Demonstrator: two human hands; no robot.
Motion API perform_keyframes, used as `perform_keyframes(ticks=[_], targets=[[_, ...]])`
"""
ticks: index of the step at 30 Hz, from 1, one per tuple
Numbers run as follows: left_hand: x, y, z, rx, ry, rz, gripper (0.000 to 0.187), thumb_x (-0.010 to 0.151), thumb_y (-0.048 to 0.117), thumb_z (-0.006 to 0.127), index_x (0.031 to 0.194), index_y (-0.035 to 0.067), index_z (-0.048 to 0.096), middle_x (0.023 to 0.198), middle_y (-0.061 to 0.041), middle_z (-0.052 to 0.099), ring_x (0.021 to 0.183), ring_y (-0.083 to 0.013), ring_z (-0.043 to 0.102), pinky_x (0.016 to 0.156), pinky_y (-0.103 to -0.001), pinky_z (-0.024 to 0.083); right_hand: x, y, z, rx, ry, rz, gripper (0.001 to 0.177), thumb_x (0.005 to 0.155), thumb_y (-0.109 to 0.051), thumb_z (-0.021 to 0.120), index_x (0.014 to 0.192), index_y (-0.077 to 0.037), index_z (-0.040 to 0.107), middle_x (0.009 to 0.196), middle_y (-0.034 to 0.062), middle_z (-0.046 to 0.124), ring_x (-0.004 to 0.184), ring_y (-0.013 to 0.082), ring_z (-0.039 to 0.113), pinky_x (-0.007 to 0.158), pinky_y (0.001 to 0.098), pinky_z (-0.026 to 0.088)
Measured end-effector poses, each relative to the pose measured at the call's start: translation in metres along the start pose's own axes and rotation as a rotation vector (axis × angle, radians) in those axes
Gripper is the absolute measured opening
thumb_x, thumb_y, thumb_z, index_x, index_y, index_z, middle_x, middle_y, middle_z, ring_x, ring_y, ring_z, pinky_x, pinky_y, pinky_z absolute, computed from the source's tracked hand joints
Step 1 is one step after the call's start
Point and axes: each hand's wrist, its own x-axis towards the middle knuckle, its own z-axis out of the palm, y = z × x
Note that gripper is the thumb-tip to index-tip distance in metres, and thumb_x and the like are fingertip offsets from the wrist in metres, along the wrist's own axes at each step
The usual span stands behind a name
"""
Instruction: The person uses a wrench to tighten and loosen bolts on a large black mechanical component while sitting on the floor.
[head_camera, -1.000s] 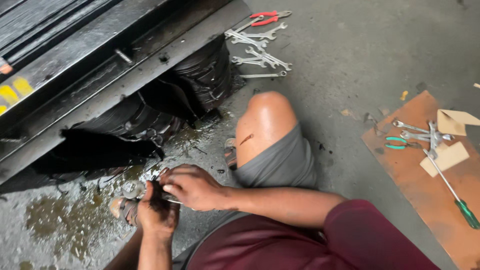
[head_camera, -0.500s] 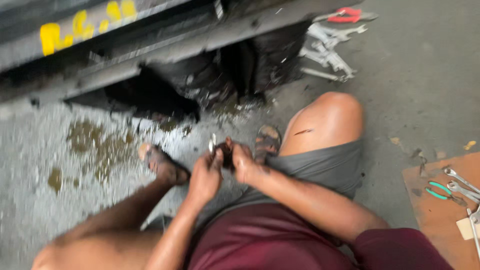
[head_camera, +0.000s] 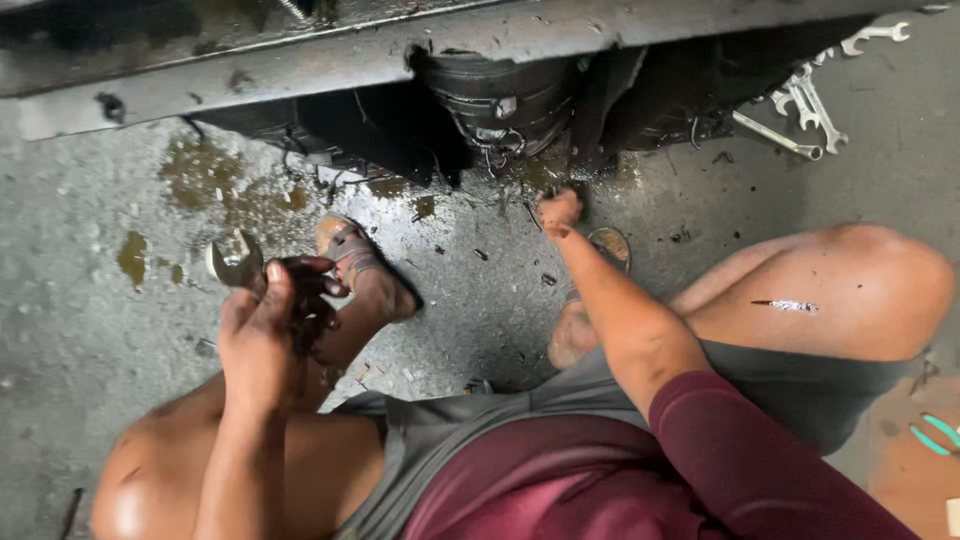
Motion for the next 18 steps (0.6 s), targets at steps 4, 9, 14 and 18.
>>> perform_keyframes(ticks=[4,9,14,18], targets=[[0.01,-0.021,-0.006,0.142,-0.017,-0.062,0.04,0.109,0.03,0.046,0.117,0.0,0.072,0.067,-0.002,0.063,0.052,-0.0044,0.047,0.046,-0.023,0.034,0.022,-0.015,0.015,-0.083,0.013,-0.27,0.039,0.092,-0.041,0.058,0.101,-0.008,0.076,0.099,0.0243,0.073,0.088,0.0433,0.07,0.078,0.05,0.057],[0.006,-0.035,-0.011,0.224,-0.004,-0.091,0.04,0.108,0.029,0.046,0.112,0.0,0.074,0.064,-0.001,0.062,0.047,-0.0037,0.043,0.042,-0.022,0.031,0.051,-0.016,0.015,-0.569,-0.174,-0.536,0.037,0.104,-0.034,0.05,0.103,-0.008,0.076,0.103,0.0227,0.074,0.093,0.0416,0.072,0.08,0.0523,0.057],[0.005,-0.034,-0.012,0.177,-0.024,-0.087,0.038,0.107,0.025,0.046,0.117,0.0,0.072,0.071,-0.001,0.066,0.049,-0.001,0.04,0.042,-0.021,0.028,0.073,0.01,-0.001,-0.93,0.03,-1.026,0.034,0.101,-0.031,0.055,0.097,-0.003,0.075,0.109,0.0194,0.075,0.104,0.0334,0.07,0.083,0.046,0.058],[-0.004,-0.032,-0.013,0.128,-0.038,-0.041,0.035,0.107,0.021,0.046,0.121,-0.001,0.069,0.082,-0.001,0.07,0.056,0.0008,0.042,0.046,-0.019,0.03,0.069,0.024,0.002,-1.0,0.065,-1.089,0.026,0.098,-0.016,0.058,0.115,-0.007,0.075,0.1,0.0167,0.074,0.101,0.0313,0.069,0.087,0.0449,0.057]])
